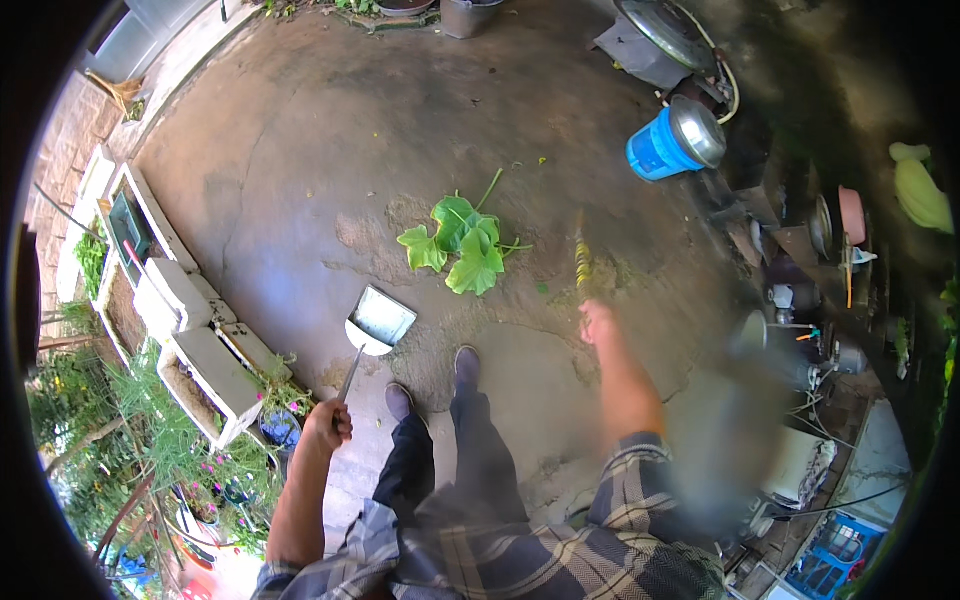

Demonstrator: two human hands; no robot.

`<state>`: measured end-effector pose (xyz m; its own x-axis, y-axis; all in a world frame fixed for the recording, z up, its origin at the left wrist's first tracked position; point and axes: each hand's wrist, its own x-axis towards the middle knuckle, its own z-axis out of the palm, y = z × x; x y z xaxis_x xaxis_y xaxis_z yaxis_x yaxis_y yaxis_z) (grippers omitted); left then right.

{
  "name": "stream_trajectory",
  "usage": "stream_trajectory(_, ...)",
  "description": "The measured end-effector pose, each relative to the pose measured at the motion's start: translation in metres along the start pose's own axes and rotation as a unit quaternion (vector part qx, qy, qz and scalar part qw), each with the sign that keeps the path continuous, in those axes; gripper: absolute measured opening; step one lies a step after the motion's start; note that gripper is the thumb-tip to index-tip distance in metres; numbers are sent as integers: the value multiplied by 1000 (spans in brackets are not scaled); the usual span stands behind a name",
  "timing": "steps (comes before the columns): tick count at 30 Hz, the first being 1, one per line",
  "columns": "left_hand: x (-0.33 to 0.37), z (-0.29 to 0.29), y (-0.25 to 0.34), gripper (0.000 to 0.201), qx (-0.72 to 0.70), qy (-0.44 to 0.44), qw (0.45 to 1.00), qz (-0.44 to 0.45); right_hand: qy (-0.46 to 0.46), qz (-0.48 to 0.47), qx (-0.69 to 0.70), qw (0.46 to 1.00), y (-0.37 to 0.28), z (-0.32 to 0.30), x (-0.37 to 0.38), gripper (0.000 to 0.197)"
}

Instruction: The person sweeps leaves from a concrete floor into a dustpan using a broom and empties them into a bag. The person then walks across a courtyard and picks up a pair of scissors from a clothesline.

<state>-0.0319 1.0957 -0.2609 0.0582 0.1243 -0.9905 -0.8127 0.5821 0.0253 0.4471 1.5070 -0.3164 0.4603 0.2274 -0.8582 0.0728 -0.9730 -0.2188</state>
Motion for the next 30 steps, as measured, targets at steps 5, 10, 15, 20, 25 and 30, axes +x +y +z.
stream_trajectory(5,14,15,14,20,-126,-52,991,-18,18,-61,-24,998,-136,33,89,32)
stream_trajectory(10,7,35,9,18,-196,-37,980,4,31,-173,-145,974,-194,155,82,21)
stream_trajectory(15,13,52,21,19,-211,-26,977,-5,21,-333,-288,898,-117,195,90,18)
stream_trajectory(20,14,47,17,22,-201,-21,979,-15,-14,-407,-561,721,-51,169,1,23)
stream_trajectory(25,10,53,27,24,-179,-17,983,-34,-62,-459,-622,631,-12,110,-58,23)
stream_trajectory(30,20,38,35,17,-186,-12,982,-39,-100,-438,-494,744,38,40,-101,26)
